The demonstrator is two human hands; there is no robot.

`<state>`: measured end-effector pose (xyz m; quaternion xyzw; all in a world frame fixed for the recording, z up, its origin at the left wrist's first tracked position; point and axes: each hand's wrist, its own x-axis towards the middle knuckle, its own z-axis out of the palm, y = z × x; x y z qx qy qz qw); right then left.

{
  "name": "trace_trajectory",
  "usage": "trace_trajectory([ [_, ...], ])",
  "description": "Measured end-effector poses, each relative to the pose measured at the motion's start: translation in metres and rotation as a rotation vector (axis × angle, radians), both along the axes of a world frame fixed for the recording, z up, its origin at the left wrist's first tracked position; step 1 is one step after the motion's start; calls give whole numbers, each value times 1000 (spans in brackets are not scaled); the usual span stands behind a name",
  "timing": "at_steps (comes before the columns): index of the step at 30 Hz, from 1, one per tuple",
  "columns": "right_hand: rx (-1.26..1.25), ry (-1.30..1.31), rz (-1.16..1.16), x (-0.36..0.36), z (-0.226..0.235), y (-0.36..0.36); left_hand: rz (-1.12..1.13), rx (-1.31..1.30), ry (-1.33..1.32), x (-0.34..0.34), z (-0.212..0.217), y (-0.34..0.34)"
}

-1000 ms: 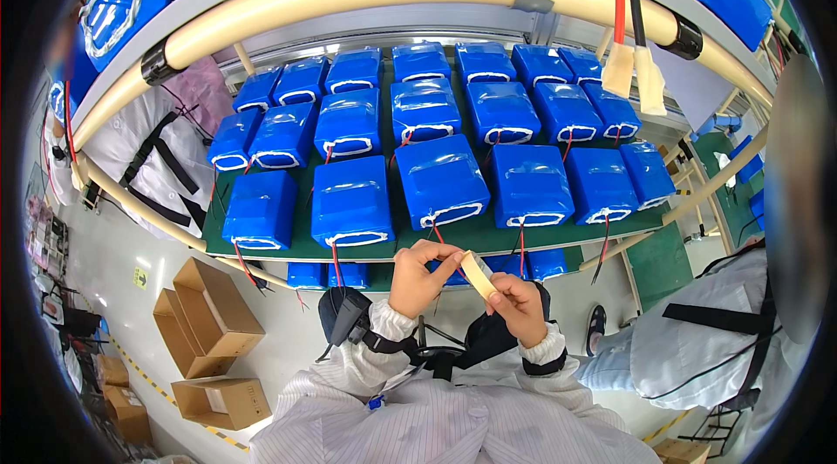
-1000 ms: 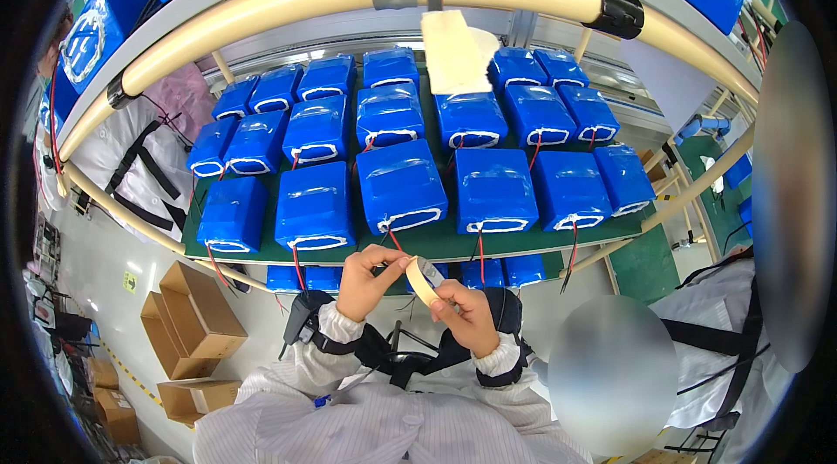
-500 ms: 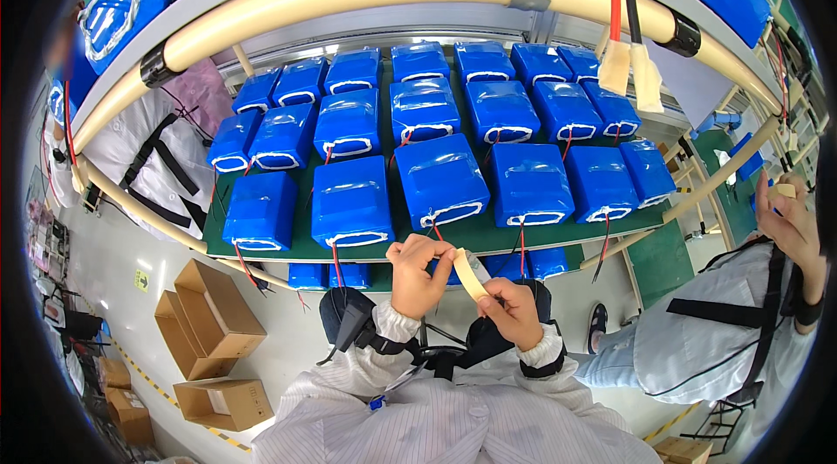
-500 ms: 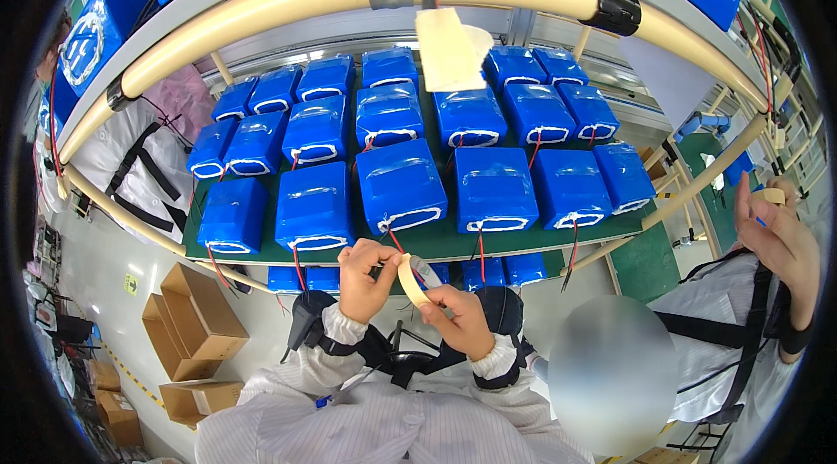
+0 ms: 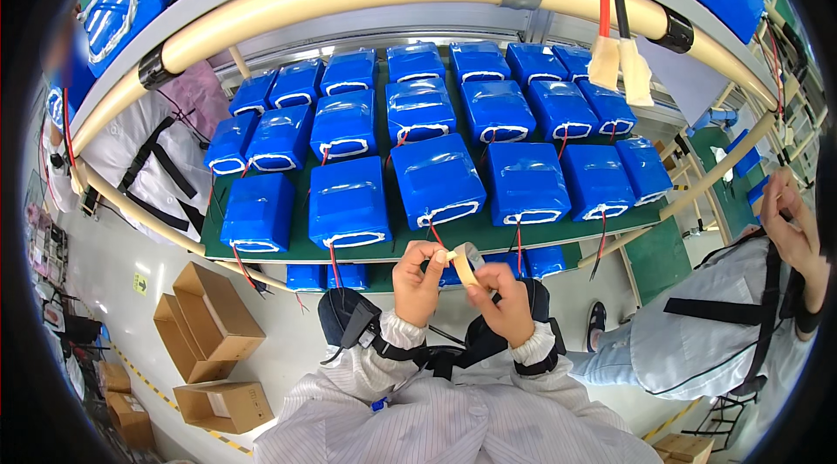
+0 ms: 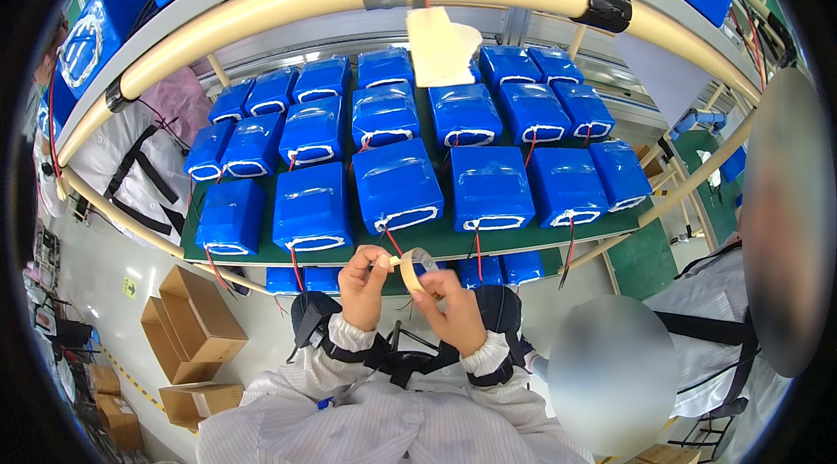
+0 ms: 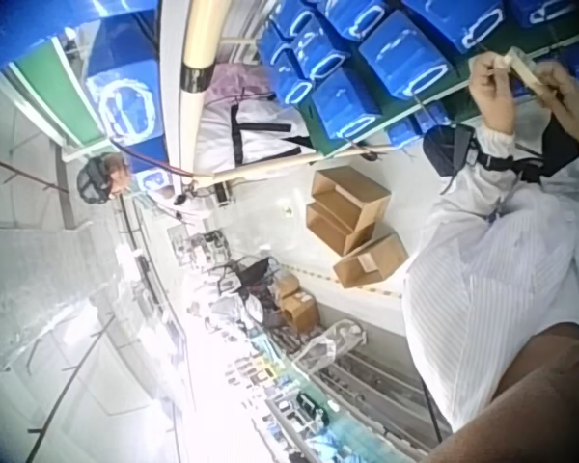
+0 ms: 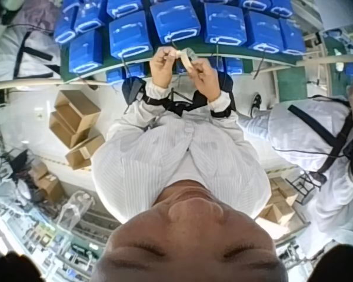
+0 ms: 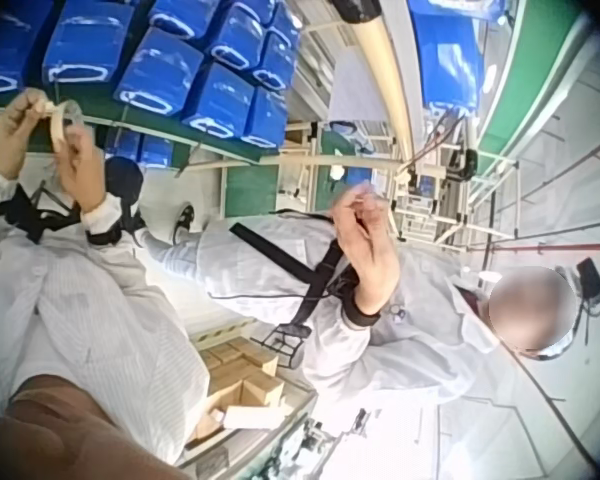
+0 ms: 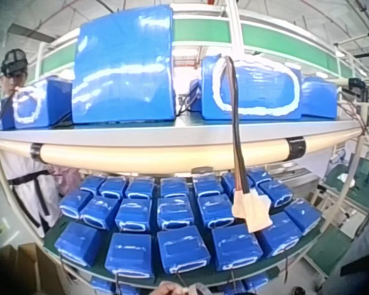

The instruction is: Applying tape to wires on blue battery pack units on a factory assembly line.

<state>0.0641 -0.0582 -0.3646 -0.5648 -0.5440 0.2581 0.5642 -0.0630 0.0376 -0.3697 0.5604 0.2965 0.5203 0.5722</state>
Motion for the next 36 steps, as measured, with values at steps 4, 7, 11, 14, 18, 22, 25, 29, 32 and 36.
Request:
trace_trajectory([
  [4, 71, 346, 116, -9, 3, 15, -65, 8, 52, -3, 1, -1],
  [7, -21, 562, 110, -15, 8, 25, -40, 63, 78, -5, 3, 2],
  [11, -40, 441, 57, -16, 11, 30, 21, 264, 221, -9, 7, 6],
  [14, -48, 370, -1, -13, 11, 28, -10, 354, 311, -13, 11, 8],
  [18, -50, 242, -32, -11, 13, 24, -41, 307, 243, -12, 15, 9],
  [22, -22, 69, -69, -10, 17, 23, 8, 442, 373, -15, 21, 10],
  [25, 23, 17, -82, -12, 19, 24, 25, 503, 406, -18, 25, 11],
  [29, 29, -45, -83, -14, 22, 22, 43, 634, 397, -21, 30, 14],
  [32, 53, -92, -94, -15, 25, 22, 46, 692, 487, -24, 30, 14],
  [36, 22, -104, -70, -16, 24, 22, 40, 662, 514, -25, 26, 16],
])
